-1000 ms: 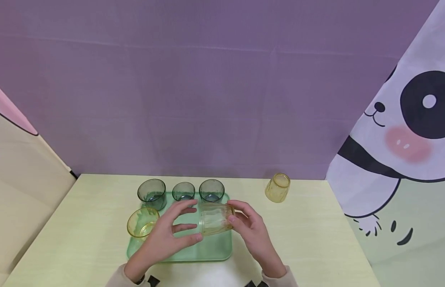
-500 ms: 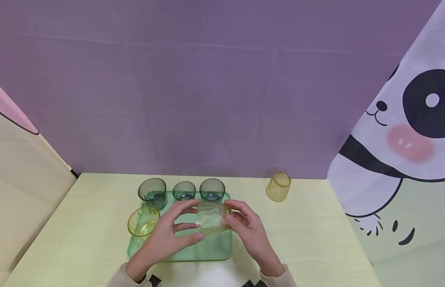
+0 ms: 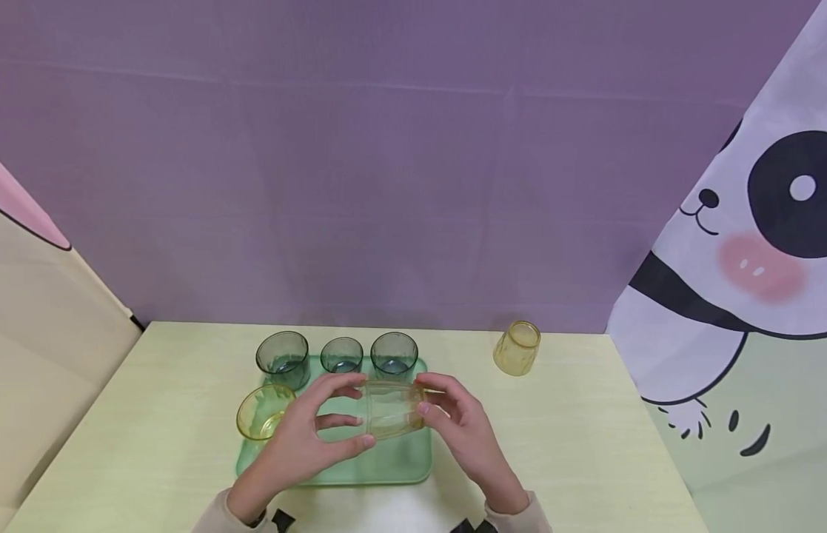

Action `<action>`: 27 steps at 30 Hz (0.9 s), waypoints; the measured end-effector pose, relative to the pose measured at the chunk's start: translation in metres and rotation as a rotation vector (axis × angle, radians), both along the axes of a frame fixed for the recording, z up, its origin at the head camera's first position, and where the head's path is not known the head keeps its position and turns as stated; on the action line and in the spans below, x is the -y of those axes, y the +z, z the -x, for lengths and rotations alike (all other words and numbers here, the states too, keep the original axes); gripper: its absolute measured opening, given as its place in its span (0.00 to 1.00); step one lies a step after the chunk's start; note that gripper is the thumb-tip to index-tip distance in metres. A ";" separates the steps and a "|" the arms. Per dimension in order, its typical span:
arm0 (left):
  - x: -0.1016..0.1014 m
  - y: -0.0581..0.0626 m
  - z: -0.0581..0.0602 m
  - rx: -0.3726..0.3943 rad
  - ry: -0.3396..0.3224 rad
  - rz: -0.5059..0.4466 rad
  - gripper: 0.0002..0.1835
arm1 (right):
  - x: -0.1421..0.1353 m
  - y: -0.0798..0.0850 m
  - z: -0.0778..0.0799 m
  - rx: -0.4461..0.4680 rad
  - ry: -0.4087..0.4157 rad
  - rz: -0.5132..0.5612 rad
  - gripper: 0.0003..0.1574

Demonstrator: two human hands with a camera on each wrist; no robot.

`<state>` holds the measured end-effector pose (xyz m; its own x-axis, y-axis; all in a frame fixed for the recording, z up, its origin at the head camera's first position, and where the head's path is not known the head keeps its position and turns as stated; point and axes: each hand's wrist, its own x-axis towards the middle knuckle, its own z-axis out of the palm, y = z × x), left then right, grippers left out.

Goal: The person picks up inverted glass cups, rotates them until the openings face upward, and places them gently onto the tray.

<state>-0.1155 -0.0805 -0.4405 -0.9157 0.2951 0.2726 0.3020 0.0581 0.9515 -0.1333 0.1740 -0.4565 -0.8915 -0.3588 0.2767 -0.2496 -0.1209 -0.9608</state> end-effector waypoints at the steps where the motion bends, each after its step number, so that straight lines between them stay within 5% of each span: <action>1: 0.001 0.000 0.000 0.001 0.006 0.010 0.37 | -0.001 0.000 0.000 -0.005 -0.007 -0.008 0.23; 18: 0.014 0.005 0.004 0.003 0.186 0.335 0.36 | -0.013 0.005 0.005 -0.077 -0.156 -0.219 0.20; 27: 0.017 0.004 0.008 -0.085 0.282 0.533 0.37 | -0.023 0.004 0.012 -0.233 -0.230 -0.366 0.22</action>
<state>-0.1231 -0.0976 -0.4362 -0.9599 0.1603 0.2300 0.2796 0.6085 0.7427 -0.1453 0.1968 -0.4525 -0.8886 -0.2707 0.3704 -0.4432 0.2982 -0.8454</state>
